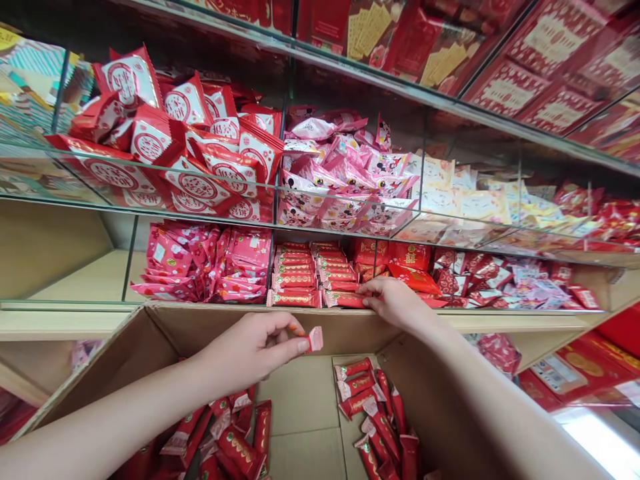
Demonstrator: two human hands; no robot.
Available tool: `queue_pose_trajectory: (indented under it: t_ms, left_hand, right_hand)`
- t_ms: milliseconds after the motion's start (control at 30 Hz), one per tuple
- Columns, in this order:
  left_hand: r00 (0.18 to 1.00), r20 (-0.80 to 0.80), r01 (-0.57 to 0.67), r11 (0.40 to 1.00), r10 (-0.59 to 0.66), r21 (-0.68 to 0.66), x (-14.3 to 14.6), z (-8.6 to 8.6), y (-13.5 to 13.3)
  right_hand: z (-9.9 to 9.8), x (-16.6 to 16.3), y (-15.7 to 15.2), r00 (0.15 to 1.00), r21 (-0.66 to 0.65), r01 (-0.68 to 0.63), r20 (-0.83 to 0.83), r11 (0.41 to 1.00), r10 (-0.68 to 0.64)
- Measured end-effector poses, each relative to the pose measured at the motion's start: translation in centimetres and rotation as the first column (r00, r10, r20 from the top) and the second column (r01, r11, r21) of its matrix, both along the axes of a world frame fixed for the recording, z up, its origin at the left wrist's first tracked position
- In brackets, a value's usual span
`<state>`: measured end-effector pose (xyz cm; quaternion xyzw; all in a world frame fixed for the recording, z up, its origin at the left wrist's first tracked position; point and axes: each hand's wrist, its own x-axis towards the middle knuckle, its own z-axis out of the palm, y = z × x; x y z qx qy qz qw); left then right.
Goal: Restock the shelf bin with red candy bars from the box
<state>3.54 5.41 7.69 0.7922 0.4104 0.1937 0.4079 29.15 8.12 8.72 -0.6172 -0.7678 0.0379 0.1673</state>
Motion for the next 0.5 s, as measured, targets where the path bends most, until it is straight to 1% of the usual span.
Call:
queue_pose_trajectory:
  t_ms: [67, 100, 133, 167, 200, 233, 267, 300, 333, 367, 433, 500]
  left_hand:
    - [0.995, 0.086, -0.038, 0.992, 0.049, -0.118, 0.1, 0.1, 0.1]
    - [0.990, 0.126, -0.048, 0.985, 0.070, -0.164, 0.1, 0.2, 0.1]
    - [0.983, 0.160, -0.056, 0.979, 0.088, -0.194, 0.2, 0.3, 0.1]
    - [0.977, 0.190, -0.061, 0.975, 0.103, -0.215, 0.2, 0.4, 0.1]
    - [0.970, 0.215, -0.057, 0.971, 0.109, -0.234, 0.3, 0.5, 0.0]
    - [0.965, 0.238, -0.047, 0.967, 0.108, -0.252, 0.3, 0.6, -0.1]
    - [0.961, 0.255, -0.034, 0.962, 0.105, -0.270, 0.4, 0.6, -0.2]
    - [0.958, 0.267, -0.023, 0.958, 0.102, -0.285, 0.4, 0.6, -0.3]
    - [0.957, 0.274, -0.013, 0.955, 0.098, -0.297, 0.4, 0.6, -0.3]
    - [0.956, 0.277, -0.003, 0.952, 0.092, -0.306, 0.4, 0.7, -0.4]
    - [0.958, 0.273, 0.003, 0.946, 0.091, -0.325, 0.4, 0.9, -0.5]
    - [0.958, 0.267, -0.004, 0.932, 0.108, -0.364, 0.4, 1.3, -0.5]
  right_hand:
    - [0.4, -0.9, -0.7, 0.992, 0.106, -0.058, -0.102, 0.993, 0.069]
    - [0.6, -1.5, -1.3, 0.972, 0.122, -0.102, -0.199, 0.987, 0.125]
    - [0.7, -2.3, -1.9, 0.927, 0.102, -0.160, -0.325, 0.982, 0.185]
    - [0.8, -3.2, -2.5, 0.853, 0.054, -0.233, -0.468, 0.971, 0.231]
    - [0.7, -4.0, -3.1, 0.759, -0.005, -0.308, -0.605, 0.951, 0.243]
    - [0.6, -4.8, -3.6, 0.661, -0.060, -0.370, -0.718, 0.927, 0.217]
    - [0.5, -5.5, -4.0, 0.577, -0.102, -0.413, -0.798, 0.905, 0.174]
    - [0.3, -6.1, -4.3, 0.515, -0.138, -0.439, -0.848, 0.888, 0.123]
    - [0.1, -6.5, -4.4, 0.475, -0.169, -0.451, -0.877, 0.876, 0.075]
    - [0.0, -6.7, -4.5, 0.451, -0.195, -0.459, -0.891, 0.867, 0.039]
    - [-0.2, -6.6, -4.3, 0.421, -0.212, -0.468, -0.907, 0.858, 0.005]
    - [-0.3, -6.3, -3.9, 0.405, -0.196, -0.451, -0.914, 0.871, 0.004]
